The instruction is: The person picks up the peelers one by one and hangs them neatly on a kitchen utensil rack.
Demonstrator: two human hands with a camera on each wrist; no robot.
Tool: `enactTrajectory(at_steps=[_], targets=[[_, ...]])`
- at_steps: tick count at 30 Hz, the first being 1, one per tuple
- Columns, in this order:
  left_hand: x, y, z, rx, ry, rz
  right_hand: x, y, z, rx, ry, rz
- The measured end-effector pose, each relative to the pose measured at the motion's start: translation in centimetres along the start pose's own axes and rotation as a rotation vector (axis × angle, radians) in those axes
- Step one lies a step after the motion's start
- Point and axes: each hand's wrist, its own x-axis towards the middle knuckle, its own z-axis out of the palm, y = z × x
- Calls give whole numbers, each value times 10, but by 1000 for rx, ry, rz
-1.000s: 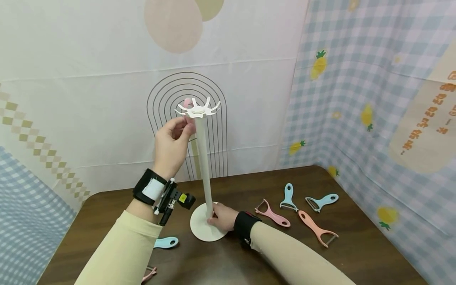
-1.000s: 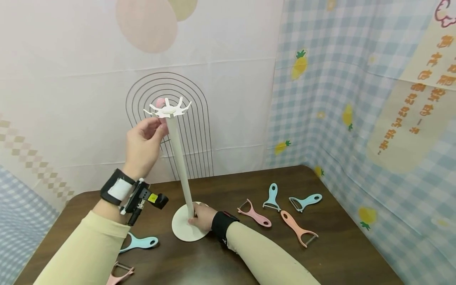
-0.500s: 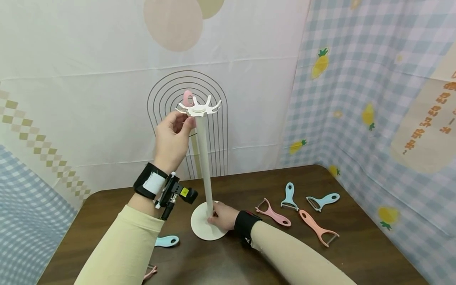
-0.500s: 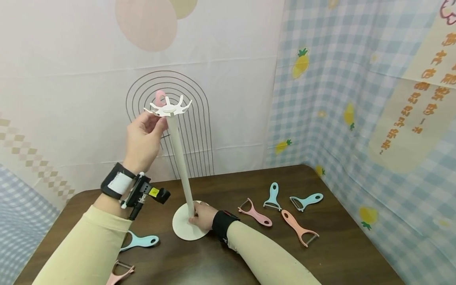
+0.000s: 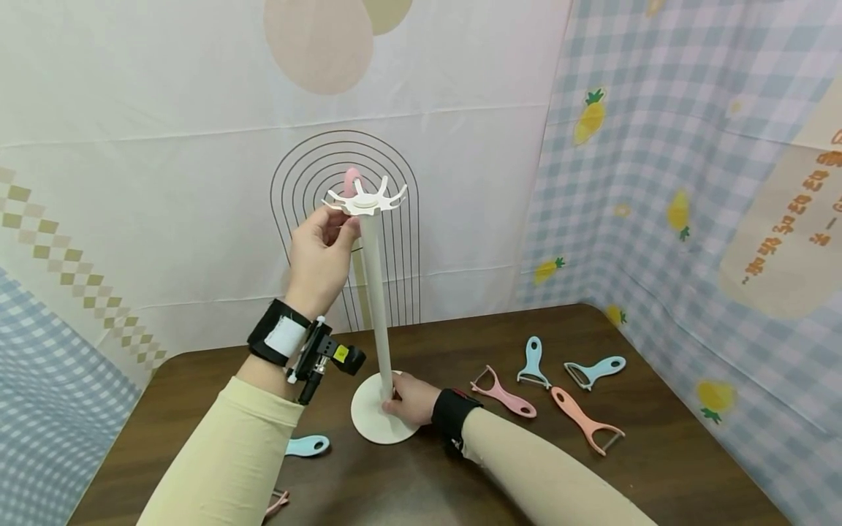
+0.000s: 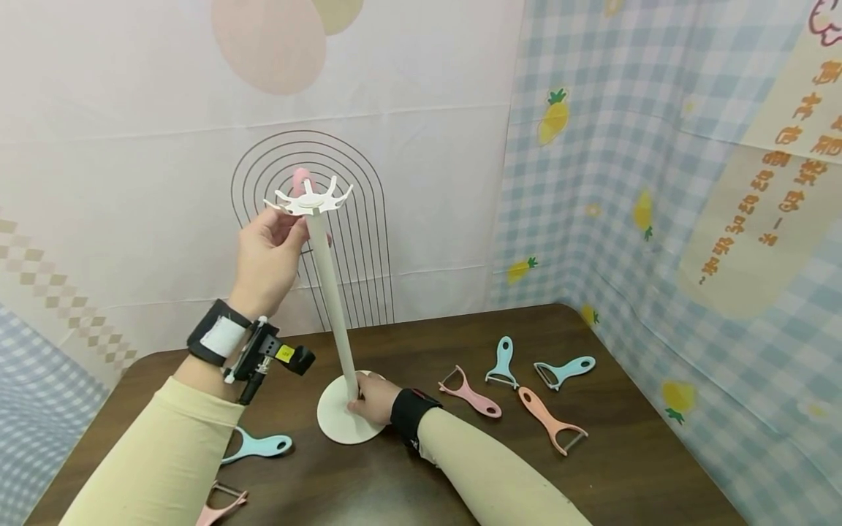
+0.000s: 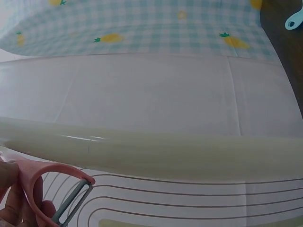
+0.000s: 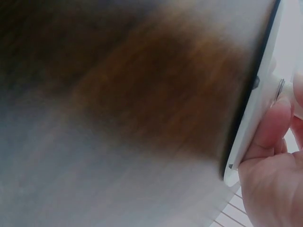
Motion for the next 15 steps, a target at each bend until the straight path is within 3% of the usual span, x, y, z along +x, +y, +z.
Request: enactTrajectory(at_steps=[15], targets=[[2,-3,-1,13,-19,-10,-6,-9,-4,-3,-1,32]])
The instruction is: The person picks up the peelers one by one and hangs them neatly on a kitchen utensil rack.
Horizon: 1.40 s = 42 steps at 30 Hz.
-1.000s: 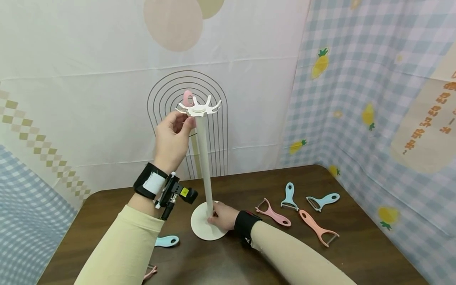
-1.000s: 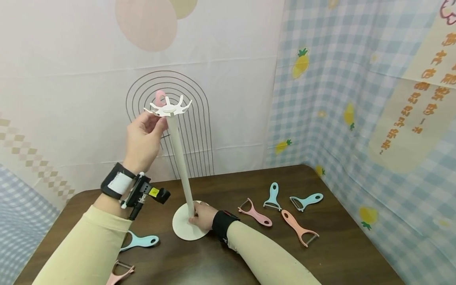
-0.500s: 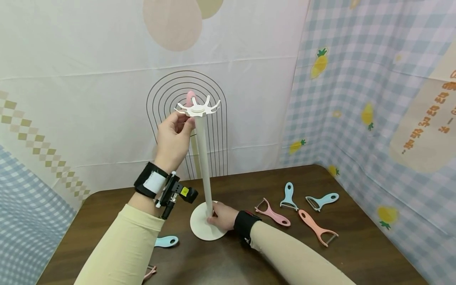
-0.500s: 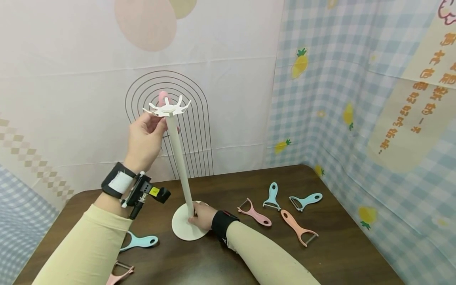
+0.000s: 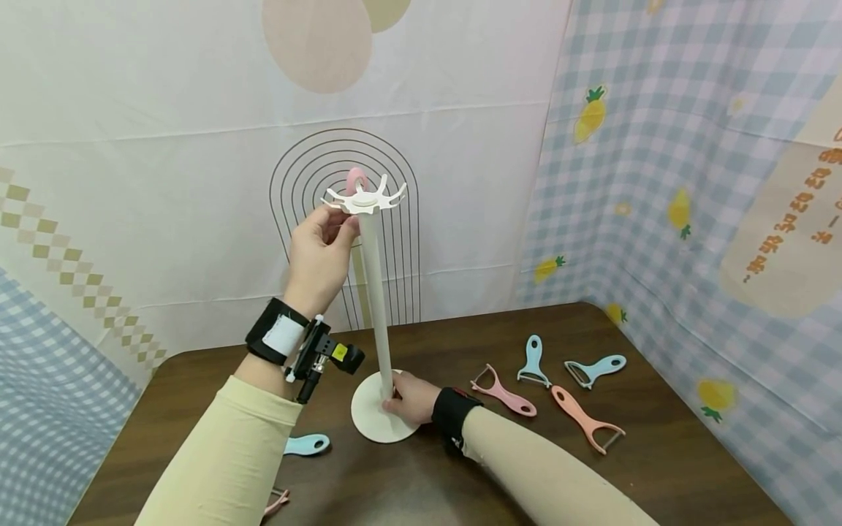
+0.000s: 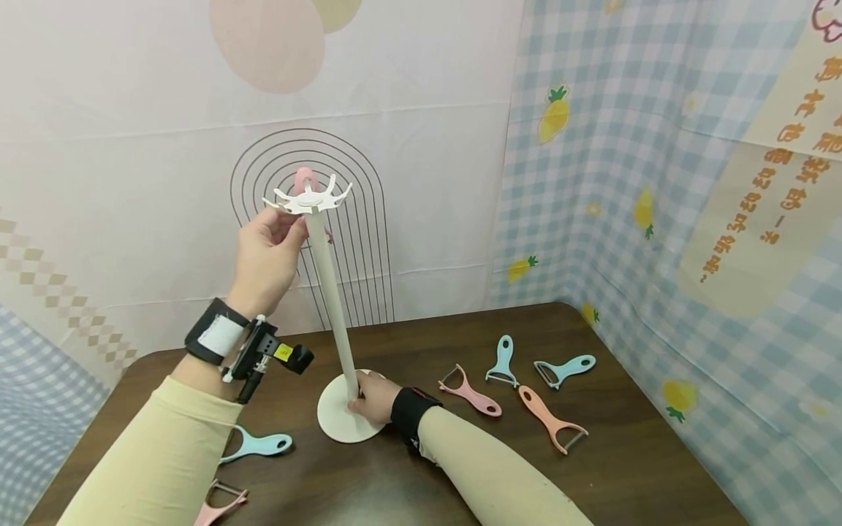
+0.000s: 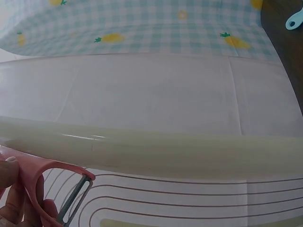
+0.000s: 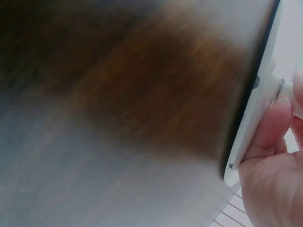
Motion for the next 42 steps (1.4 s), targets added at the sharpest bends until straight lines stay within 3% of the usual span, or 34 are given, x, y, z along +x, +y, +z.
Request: enactTrajectory(at_steps=[18,26,29,32,38,42], targets=[[-12,-5,-11,29,-69,-22,-1,0,-1,-7,-3,-17],[-36,-27,-32,133,-104,-75,5,12,7,-11,4,-36],[-50,-40,-41,244,-182,-84,6,13,7,-14,10,-43],[-68,-52,-48,398,-321,-82,5,12,6,-11,13,-48],[-107,-78,-57,699,-600,-17,3,5,3,0,12,-47],[-130,-88,-66,801,-731,-12,5,4,3,1,12,-48]])
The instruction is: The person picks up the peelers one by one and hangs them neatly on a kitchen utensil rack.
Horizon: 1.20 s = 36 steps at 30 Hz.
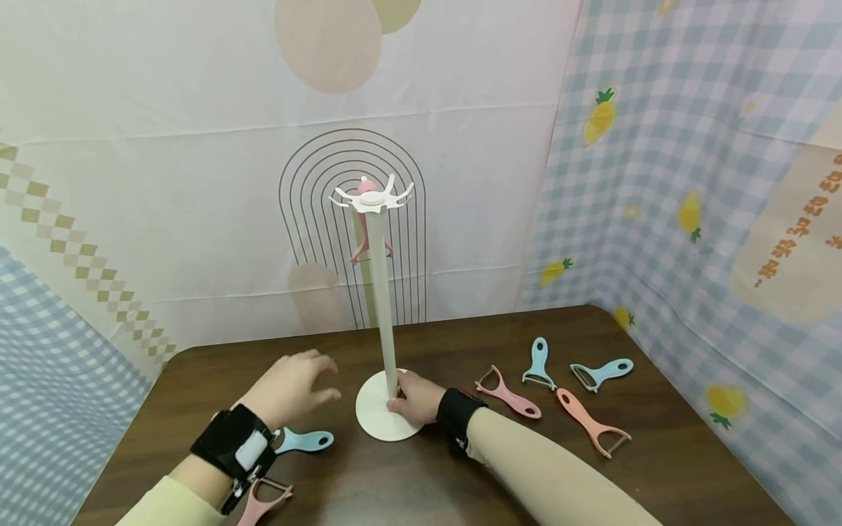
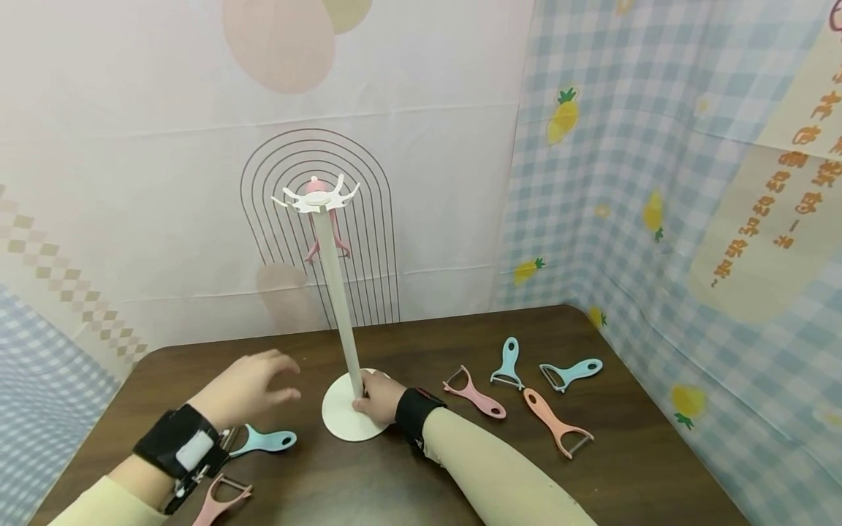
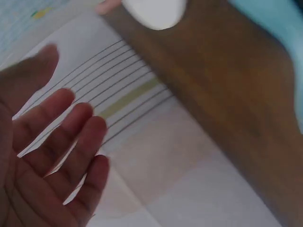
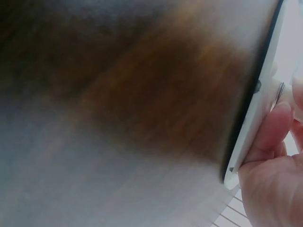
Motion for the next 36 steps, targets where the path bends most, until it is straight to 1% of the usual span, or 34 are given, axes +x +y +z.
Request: enactTrajectory(at_steps=[3,6,8,14,21,28,33,36], targets=[[-13,-5,8,47,-63,2,1,2,1,-7,0,-8],[-24,-11,16,102,-99,1,1,2,1,-4,-1,-2],[-29,-15,21,133,-124,-12,0,2,1,-2,-4,11],[-38,-24,35,172,-177,-57,-1,0,0,-10,-6,22],[-40,-28,43,162,-184,-65,-3,-2,-1,-4,-6,26],[-44,-34,49,175,-161,-46,-4,-4,-2,-2,-13,19],[-47,-36,55,148,-152,-42,-4,-4,-4,6,-24,-3],[-46,-35,56,136,-158,-52,-4,-4,-4,12,-25,-3]])
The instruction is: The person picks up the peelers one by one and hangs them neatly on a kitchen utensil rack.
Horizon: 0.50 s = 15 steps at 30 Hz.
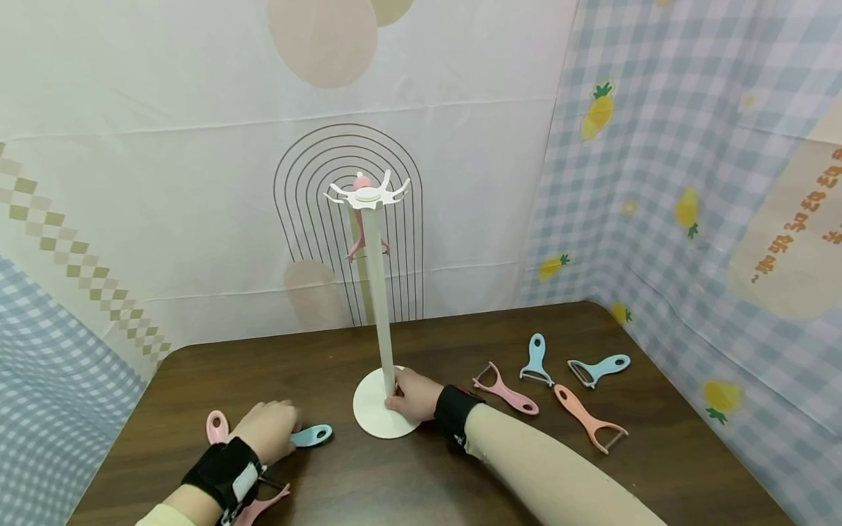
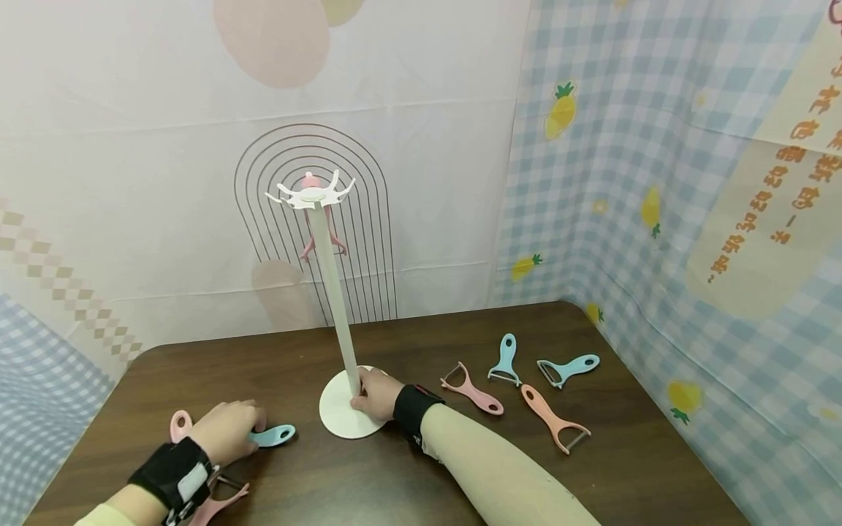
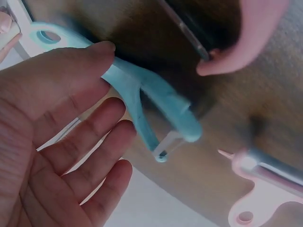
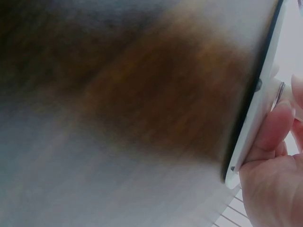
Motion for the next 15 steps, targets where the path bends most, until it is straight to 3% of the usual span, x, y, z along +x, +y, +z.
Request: enactTrajectory(at_steps=[15], targets=[[1,0,6,78,52,21,-2,-4,-1,12,2,-3]])
